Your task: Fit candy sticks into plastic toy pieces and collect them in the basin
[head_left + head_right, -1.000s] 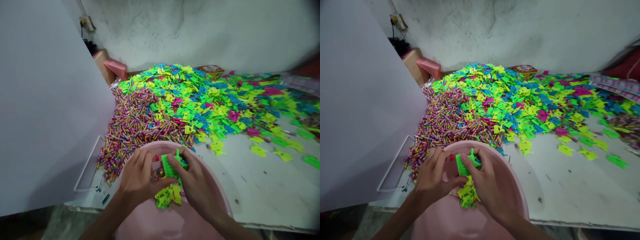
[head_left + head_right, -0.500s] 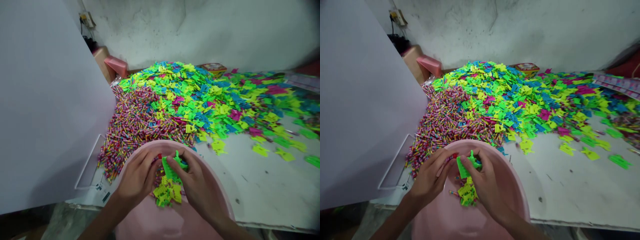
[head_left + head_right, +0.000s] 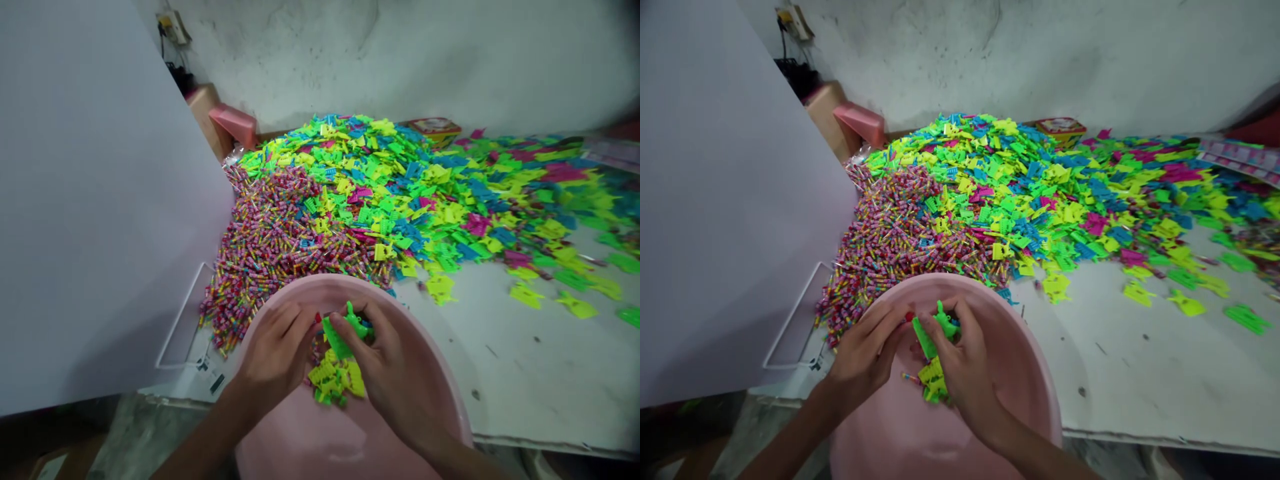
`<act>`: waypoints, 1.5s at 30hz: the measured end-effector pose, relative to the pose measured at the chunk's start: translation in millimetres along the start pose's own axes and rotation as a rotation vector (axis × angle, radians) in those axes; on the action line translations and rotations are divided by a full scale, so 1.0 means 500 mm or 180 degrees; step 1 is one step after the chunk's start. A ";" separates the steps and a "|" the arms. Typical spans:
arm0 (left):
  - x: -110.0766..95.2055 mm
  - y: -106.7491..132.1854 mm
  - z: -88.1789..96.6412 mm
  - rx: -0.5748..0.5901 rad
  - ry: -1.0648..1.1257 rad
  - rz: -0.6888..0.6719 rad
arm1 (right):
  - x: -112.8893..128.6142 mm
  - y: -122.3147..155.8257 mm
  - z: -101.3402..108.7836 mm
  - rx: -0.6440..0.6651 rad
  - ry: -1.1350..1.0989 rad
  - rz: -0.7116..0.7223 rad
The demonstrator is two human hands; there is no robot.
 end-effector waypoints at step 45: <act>-0.035 0.002 -0.003 0.0001 -0.0825 0.0016 | 0.001 -0.004 0.009 0.0243 -0.0212 -0.0392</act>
Point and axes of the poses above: each hand's wrist, its own y-axis away from the middle knuckle, its own z-axis out of the back of the hand, x = y × z, the point moved 1 cm from there along -y, towards the middle knuckle, and after that the axes turned 4 degrees about z, right-handed, at the moved point
